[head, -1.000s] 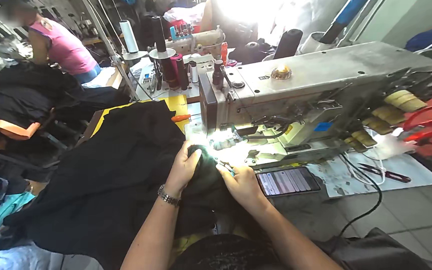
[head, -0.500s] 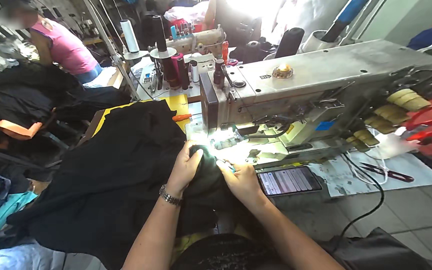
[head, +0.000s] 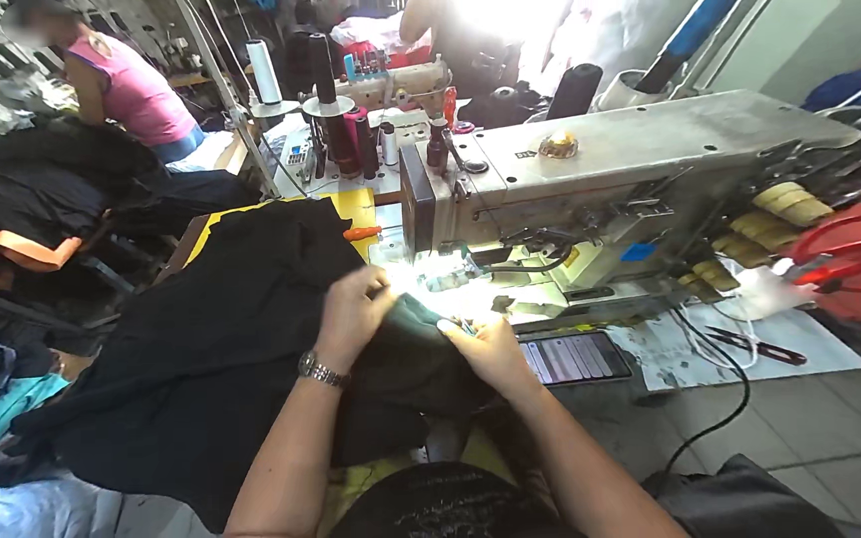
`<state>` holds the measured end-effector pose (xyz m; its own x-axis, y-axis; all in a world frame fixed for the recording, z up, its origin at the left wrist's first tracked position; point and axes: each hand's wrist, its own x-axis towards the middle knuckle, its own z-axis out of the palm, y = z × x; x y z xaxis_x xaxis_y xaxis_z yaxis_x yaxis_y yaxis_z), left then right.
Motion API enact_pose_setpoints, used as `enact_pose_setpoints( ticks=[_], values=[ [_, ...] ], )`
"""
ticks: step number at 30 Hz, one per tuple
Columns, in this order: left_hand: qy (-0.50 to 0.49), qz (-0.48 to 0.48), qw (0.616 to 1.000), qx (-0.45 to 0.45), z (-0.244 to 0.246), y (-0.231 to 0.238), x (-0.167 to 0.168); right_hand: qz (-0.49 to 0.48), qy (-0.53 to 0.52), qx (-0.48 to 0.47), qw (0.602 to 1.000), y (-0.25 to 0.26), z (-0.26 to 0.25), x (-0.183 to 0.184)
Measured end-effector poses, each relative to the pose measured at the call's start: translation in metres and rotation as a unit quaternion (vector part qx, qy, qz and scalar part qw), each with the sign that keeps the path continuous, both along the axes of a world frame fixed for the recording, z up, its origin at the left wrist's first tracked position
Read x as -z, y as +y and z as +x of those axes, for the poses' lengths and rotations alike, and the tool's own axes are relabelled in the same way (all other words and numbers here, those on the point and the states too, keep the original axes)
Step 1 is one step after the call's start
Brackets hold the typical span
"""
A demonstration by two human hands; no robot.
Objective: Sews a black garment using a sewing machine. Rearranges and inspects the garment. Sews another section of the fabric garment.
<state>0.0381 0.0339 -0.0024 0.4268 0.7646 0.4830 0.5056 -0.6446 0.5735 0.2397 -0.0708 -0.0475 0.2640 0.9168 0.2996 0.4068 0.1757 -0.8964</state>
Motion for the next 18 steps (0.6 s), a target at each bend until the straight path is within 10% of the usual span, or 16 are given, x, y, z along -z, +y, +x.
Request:
enact_pose_setpoints(
  ticks=[3, 6, 11, 18],
  values=[
    [0.037, 0.129, 0.982, -0.134, -0.010, 0.004, -0.007, -0.020, 0.044, 0.010, 0.999, -0.001, 0.004, 0.005],
    [0.022, 0.169, 0.983, -0.067, 0.001, -0.021, -0.002, -0.021, 0.055, 0.013, 0.998, 0.000, 0.007, 0.010],
    [0.083, 0.120, 0.985, 0.089, 0.034, -0.039, 0.032, -0.046, 0.109, -0.008, 0.993, -0.001, 0.005, 0.008],
    [-0.073, 0.050, 0.996, 0.017, 0.030, -0.026, 0.036, -0.078, 0.147, -0.010, 0.986, -0.010, 0.008, 0.009]
  ],
)
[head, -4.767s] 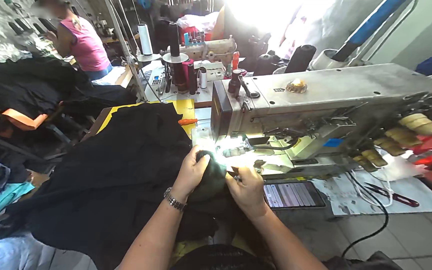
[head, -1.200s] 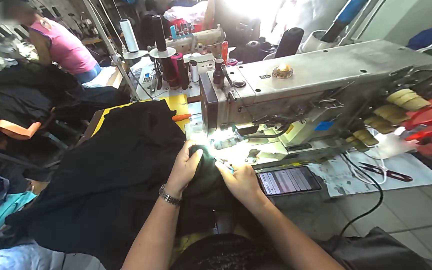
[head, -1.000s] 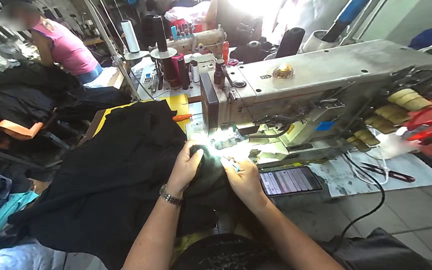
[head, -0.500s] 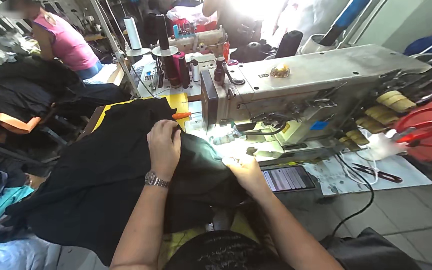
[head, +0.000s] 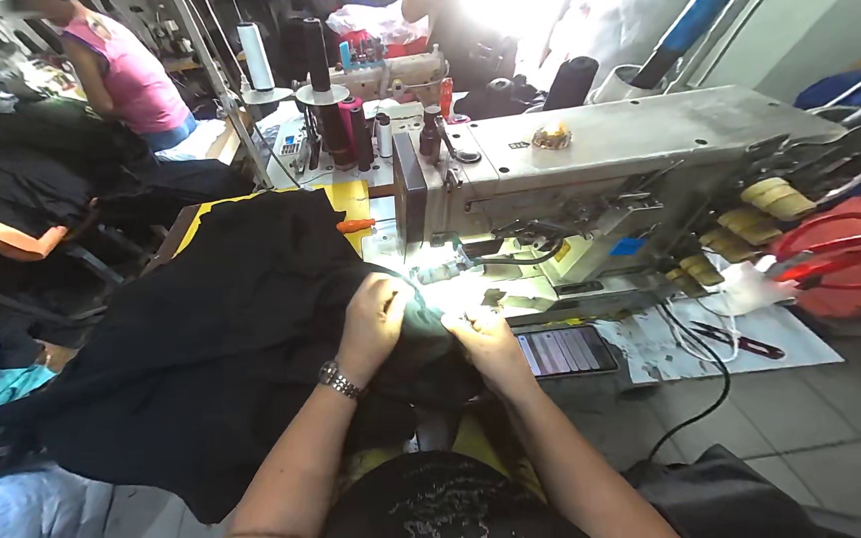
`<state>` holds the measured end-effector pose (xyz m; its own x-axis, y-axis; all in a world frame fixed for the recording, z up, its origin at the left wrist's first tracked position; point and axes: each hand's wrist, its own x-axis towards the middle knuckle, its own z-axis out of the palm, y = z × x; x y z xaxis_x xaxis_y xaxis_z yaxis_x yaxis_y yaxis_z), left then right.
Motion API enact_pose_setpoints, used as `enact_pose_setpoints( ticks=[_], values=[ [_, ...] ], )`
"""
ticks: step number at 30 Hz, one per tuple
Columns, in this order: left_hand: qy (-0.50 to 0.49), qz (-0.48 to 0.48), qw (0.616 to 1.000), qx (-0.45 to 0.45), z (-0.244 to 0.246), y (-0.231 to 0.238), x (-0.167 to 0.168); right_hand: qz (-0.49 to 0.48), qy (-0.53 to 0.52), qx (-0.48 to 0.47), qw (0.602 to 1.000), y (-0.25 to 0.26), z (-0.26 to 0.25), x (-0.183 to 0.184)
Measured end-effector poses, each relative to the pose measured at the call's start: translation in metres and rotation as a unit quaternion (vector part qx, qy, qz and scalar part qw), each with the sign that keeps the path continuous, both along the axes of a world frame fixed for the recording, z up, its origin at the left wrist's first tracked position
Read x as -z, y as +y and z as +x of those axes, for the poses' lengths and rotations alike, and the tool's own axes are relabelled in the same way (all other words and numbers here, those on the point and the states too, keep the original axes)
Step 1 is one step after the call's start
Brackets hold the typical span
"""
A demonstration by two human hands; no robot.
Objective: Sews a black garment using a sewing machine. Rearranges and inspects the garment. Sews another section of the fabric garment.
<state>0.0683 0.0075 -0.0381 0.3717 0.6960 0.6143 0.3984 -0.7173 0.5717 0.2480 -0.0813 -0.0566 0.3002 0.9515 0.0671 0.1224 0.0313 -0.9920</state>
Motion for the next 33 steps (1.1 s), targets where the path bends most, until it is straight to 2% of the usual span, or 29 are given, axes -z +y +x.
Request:
enact_pose_setpoints(
  ticks=[3, 6, 8, 10, 13, 15, 17, 20, 22, 25, 27, 30, 33],
  values=[
    [-0.041, -0.039, 0.997, -0.045, -0.015, 0.005, -0.001, 0.013, -0.002, -0.006, 1.000, -0.002, -0.001, 0.006],
    [-0.047, -0.039, 0.997, -0.041, -0.022, 0.003, -0.005, 0.029, -0.015, -0.007, 0.999, -0.003, -0.002, 0.009],
    [0.014, -0.013, 1.000, -0.007, -0.022, 0.004, -0.011, 0.040, -0.032, -0.013, 0.999, -0.006, -0.003, 0.009],
    [0.129, -0.010, 0.992, 0.005, -0.020, 0.009, -0.017, 0.052, -0.071, -0.019, 0.996, -0.010, -0.004, 0.007],
    [0.302, -0.110, 0.947, 0.011, -0.014, 0.019, -0.028, 0.084, -0.167, -0.016, 0.982, -0.018, -0.011, 0.005],
    [0.328, -0.130, 0.935, 0.017, -0.014, 0.025, -0.027, 0.117, -0.243, -0.005, 0.963, -0.022, -0.015, 0.007],
    [0.267, -0.116, 0.957, 0.005, -0.019, 0.025, -0.027, 0.145, -0.303, 0.013, 0.942, -0.025, -0.018, 0.010],
    [0.045, -0.078, 0.996, -0.004, -0.030, 0.020, -0.034, 0.173, -0.386, 0.040, 0.905, -0.027, -0.019, 0.014],
    [-0.096, -0.140, 0.985, 0.009, -0.031, 0.020, -0.032, 0.193, -0.428, 0.058, 0.881, -0.027, -0.021, 0.020],
    [-0.214, -0.304, 0.928, 0.035, -0.029, 0.019, -0.017, 0.207, -0.462, 0.062, 0.860, -0.026, -0.027, 0.027],
    [-0.259, -0.335, 0.905, 0.042, -0.026, 0.009, -0.010, 0.210, -0.468, 0.058, 0.857, -0.025, -0.030, 0.030],
    [-0.243, -0.280, 0.929, 0.001, -0.020, -0.017, 0.001, 0.204, -0.472, 0.045, 0.856, -0.029, -0.034, 0.030],
    [-0.206, -0.265, 0.942, 0.014, -0.014, -0.030, 0.009, 0.202, -0.462, 0.022, 0.863, -0.031, -0.037, 0.031]
  ],
)
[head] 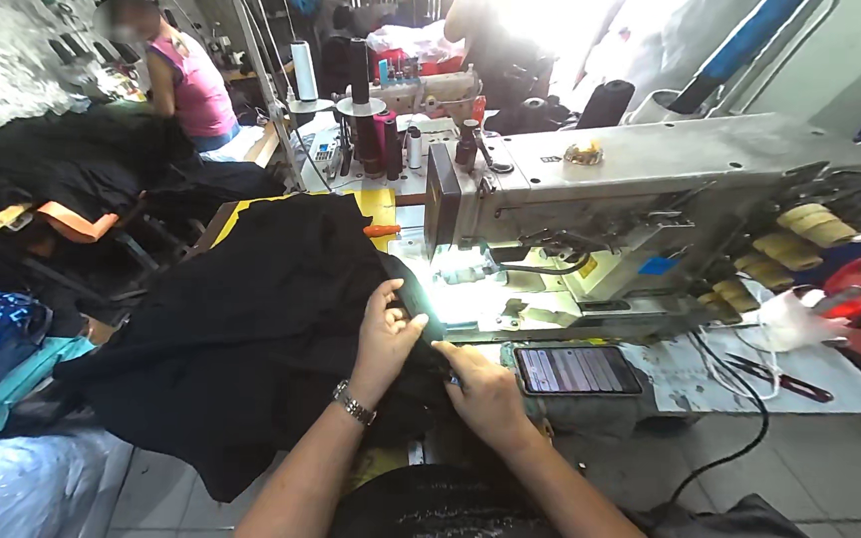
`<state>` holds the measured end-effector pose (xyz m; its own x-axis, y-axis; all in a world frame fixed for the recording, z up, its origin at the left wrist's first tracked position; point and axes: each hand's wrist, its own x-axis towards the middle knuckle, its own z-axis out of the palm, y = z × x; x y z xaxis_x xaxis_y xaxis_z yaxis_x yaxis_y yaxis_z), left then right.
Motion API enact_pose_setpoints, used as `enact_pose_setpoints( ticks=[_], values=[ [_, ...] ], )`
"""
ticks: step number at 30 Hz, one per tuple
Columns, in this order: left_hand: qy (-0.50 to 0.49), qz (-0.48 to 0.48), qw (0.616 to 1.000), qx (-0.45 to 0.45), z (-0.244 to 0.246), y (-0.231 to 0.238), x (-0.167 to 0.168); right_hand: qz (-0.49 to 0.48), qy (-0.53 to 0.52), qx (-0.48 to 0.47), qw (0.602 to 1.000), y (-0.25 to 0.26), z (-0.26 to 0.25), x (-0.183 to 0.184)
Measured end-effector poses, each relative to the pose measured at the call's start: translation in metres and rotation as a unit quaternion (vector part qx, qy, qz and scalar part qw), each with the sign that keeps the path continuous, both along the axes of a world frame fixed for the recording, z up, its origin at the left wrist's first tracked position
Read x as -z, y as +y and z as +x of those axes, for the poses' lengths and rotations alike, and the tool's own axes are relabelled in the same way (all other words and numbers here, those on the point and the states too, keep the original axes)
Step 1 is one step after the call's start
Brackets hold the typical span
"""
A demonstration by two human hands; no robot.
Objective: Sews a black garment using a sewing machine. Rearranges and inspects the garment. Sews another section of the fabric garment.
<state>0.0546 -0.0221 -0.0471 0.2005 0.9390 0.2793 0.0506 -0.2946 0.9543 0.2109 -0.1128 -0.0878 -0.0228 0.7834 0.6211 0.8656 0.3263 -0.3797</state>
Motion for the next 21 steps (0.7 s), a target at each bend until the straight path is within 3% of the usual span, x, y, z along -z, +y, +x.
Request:
enact_pose_setpoints(
  ticks=[4, 7, 12, 15, 18, 21],
  values=[
    [0.065, 0.020, 0.997, 0.024, 0.000, -0.001, -0.001, -0.009, 0.094, -0.043, 0.995, 0.000, 0.000, -0.005],
    [0.075, 0.058, 0.994, 0.050, 0.000, -0.007, 0.000, 0.024, 0.145, -0.010, 0.989, 0.007, 0.003, -0.019],
    [0.118, 0.080, 0.988, 0.057, 0.000, -0.019, 0.002, -0.013, 0.094, 0.042, 0.995, 0.024, -0.004, -0.028],
    [0.157, 0.077, 0.983, 0.061, -0.006, -0.022, 0.003, -0.039, 0.133, 0.024, 0.990, 0.026, -0.003, -0.028],
    [0.185, 0.075, 0.978, 0.062, -0.010, -0.024, 0.005, -0.113, 0.273, -0.037, 0.955, 0.022, 0.007, -0.038],
    [0.203, 0.065, 0.974, 0.072, -0.011, -0.025, 0.007, -0.162, 0.437, -0.136, 0.874, 0.016, 0.015, -0.048]
  ],
)
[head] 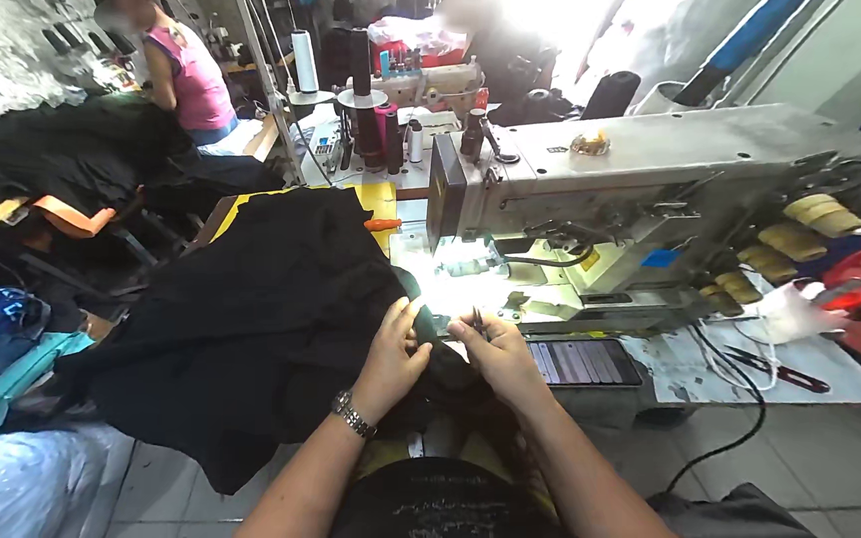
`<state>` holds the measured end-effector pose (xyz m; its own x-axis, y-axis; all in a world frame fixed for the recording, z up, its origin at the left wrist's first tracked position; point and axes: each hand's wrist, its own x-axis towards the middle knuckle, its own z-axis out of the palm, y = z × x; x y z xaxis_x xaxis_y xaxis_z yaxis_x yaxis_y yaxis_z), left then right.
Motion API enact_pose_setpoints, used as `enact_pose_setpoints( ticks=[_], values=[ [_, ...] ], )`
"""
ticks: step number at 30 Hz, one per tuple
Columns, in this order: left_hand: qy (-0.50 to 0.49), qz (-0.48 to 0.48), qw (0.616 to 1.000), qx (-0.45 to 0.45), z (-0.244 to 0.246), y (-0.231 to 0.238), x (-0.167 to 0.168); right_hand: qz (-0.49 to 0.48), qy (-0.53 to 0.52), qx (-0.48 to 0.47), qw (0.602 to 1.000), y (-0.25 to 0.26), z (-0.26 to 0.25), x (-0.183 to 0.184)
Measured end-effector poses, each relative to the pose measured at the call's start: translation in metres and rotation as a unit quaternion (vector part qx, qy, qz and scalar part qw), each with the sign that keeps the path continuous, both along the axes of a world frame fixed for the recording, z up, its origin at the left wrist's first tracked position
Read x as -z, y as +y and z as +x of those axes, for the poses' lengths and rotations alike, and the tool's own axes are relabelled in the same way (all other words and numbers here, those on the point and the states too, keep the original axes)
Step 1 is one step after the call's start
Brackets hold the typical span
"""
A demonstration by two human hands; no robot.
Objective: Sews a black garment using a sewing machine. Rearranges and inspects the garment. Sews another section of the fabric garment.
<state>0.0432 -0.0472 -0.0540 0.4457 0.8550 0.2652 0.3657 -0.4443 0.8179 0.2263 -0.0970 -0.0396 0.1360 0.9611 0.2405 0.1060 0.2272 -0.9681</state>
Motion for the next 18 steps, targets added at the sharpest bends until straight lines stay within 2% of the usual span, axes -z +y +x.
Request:
enact_pose_setpoints(
  ticks=[6, 13, 14, 15, 16, 18],
  values=[
    [0.027, -0.001, 1.000, 0.009, -0.005, -0.001, 0.004, 0.067, 0.192, -0.057, 0.977, -0.012, 0.008, -0.008],
    [0.024, -0.003, 1.000, 0.007, -0.005, -0.002, 0.004, 0.123, 0.280, -0.156, 0.939, -0.021, 0.016, -0.009],
    [0.009, 0.000, 1.000, 0.007, -0.005, -0.001, 0.004, 0.132, 0.247, -0.146, 0.949, -0.022, 0.017, -0.009],
    [-0.013, 0.009, 1.000, 0.003, -0.004, -0.001, 0.005, 0.141, 0.169, -0.117, 0.969, -0.022, 0.018, -0.010],
    [-0.036, 0.015, 0.999, -0.003, -0.003, 0.000, 0.007, 0.145, 0.064, -0.077, 0.984, -0.022, 0.018, -0.011],
    [-0.078, 0.013, 0.997, -0.016, 0.001, 0.000, 0.008, 0.119, -0.119, 0.004, 0.986, -0.017, 0.010, -0.008]
  ],
)
